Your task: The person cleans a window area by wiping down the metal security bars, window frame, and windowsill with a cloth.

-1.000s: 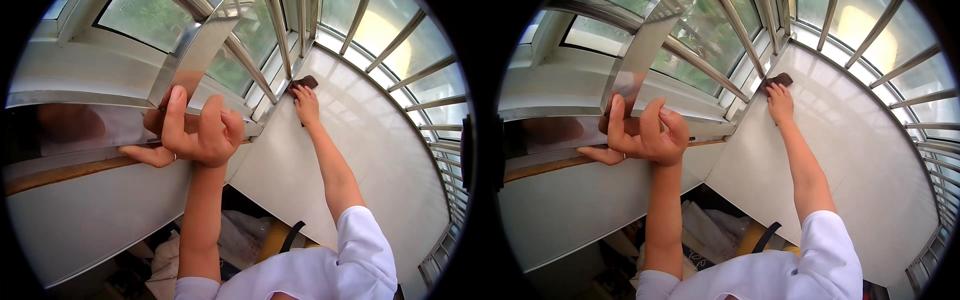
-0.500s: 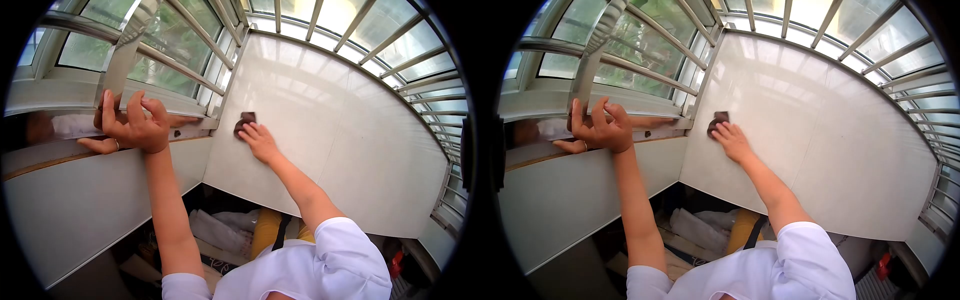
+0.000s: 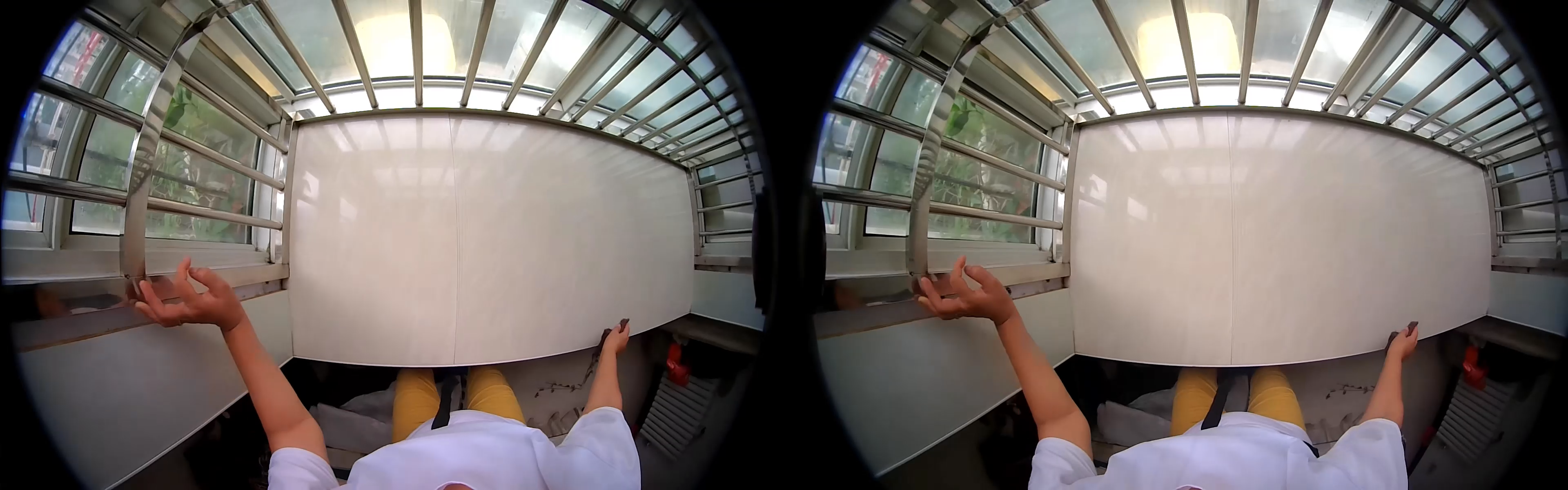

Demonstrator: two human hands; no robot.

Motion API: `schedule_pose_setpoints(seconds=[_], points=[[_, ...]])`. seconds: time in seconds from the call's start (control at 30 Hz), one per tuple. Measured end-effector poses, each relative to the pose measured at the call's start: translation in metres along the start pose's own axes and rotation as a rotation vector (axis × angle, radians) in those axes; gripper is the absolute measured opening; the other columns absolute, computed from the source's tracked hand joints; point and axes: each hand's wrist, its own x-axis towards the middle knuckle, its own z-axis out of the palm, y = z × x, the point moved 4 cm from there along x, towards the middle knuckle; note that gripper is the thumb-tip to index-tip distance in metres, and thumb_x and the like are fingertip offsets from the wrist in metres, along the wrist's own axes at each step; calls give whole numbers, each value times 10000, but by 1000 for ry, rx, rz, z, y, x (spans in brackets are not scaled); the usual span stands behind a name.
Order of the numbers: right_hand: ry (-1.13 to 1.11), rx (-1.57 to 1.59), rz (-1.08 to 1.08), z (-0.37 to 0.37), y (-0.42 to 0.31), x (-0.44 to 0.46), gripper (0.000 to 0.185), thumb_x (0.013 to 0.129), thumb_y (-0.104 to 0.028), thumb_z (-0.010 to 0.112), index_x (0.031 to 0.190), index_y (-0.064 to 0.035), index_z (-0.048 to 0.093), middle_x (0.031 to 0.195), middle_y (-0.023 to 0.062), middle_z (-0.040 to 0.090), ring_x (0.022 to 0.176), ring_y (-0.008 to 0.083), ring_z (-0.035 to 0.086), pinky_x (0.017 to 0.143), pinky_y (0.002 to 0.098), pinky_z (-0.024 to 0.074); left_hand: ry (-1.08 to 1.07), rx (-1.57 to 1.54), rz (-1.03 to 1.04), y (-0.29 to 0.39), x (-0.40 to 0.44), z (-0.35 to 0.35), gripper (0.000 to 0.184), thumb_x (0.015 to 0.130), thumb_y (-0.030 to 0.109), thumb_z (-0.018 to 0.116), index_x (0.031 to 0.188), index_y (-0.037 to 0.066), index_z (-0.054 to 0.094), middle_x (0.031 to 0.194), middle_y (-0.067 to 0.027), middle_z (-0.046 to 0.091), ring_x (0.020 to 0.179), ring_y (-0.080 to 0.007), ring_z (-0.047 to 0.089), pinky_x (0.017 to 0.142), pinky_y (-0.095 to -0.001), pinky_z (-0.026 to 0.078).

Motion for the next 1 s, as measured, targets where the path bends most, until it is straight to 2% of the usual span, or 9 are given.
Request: schedule_pose_setpoints(seconds=[0.1, 0.17, 0.27, 0.37, 0.6, 0.67, 0.73, 0.9, 1.0], points=[[-101, 312, -276, 38, -105, -54, 416, 886, -171, 553, 1281, -51, 497, 1219, 144, 541, 1094, 287, 538, 945, 373, 419, -316, -390, -222, 81, -80, 13, 164, 749, 37, 554, 888, 81, 630, 1283, -159, 415, 1222, -350, 351, 989, -463, 268], [-254, 542, -439, 63, -206, -113, 422, 890, -160, 563, 1290, -47, 488, 1222, 118, 528, 1109, 239, 521, 956, 340, 410, -644, -520, -336, 140, -151, 38, 281, 747, 48, 578, 1019, 105, 617, 1316, -129, 385, 1278, -363, 298, 1023, -489, 295], [-510, 826, -540, 88, -342, -203, 407, 878, -134, 574, 1276, -84, 506, 1208, 90, 532, 1120, 223, 508, 963, 346, 407, -1015, -346, -510, 186, -249, 71, 586, 843, 230, 596, 1349, 54, 358, 1435, -127, 260, 1357, -366, 182, 1081, -499, 213], [-550, 848, -841, 102, -445, -273, 392, 849, -109, 598, 1237, -119, 550, 1202, 77, 528, 1106, 232, 495, 959, 344, 400, -1158, -91, -590, 191, -302, 101, 663, 883, 323, 537, 1397, 17, 252, 1468, -147, 216, 1374, -358, 151, 1091, -510, 176], [-605, 869, -1150, 149, -592, -409, 375, 780, -59, 640, 1113, -234, 650, 1208, 66, 521, 1024, 265, 496, 831, 365, 476, -1181, 49, -485, 196, -293, 104, 649, 890, 355, 482, 1406, 38, 250, 1469, -164, 209, 1373, -365, 143, 1077, -514, 159], [-619, 835, -1271, 170, -622, -450, 354, 773, -58, 642, 1097, -201, 657, 1229, 74, 503, 1060, 274, 480, 840, 372, 464, -1167, 66, -474, 196, -293, 105, 683, 842, 343, 538, 1396, 50, 267, 1459, -158, 238, 1360, -374, 191, 1053, -546, 201], [-653, 710, -1413, 187, -639, -490, 342, 795, -82, 595, 1091, -245, 649, 1274, 68, 482, 1082, 274, 473, 881, 378, 438, -1176, 52, -484, 197, -293, 105, 672, 842, 335, 532, 1391, 50, 270, 1456, -157, 239, 1360, -373, 186, 1053, -550, 190], [-693, 423, -1926, 243, -638, -533, 315, 868, -167, 489, 1161, -149, 602, 1399, 78, 394, 1242, 260, 376, 1024, 385, 305, -1224, 87, -487, 197, -294, 107, 660, 862, 323, 514, 1405, 52, 255, 1464, -150, 217, 1376, -345, 150, 1061, -512, 169], [-774, 427, -1870, 259, -654, -505, 317, 884, -180, 475, 1175, -130, 589, 1431, 75, 357, 1290, 238, 333, 1061, 403, 264, -1196, 97, -446, 199, -291, 106, 646, 862, 314, 515, 1400, 53, 271, 1461, -142, 230, 1373, -335, 160, 1054, -501, 188]])
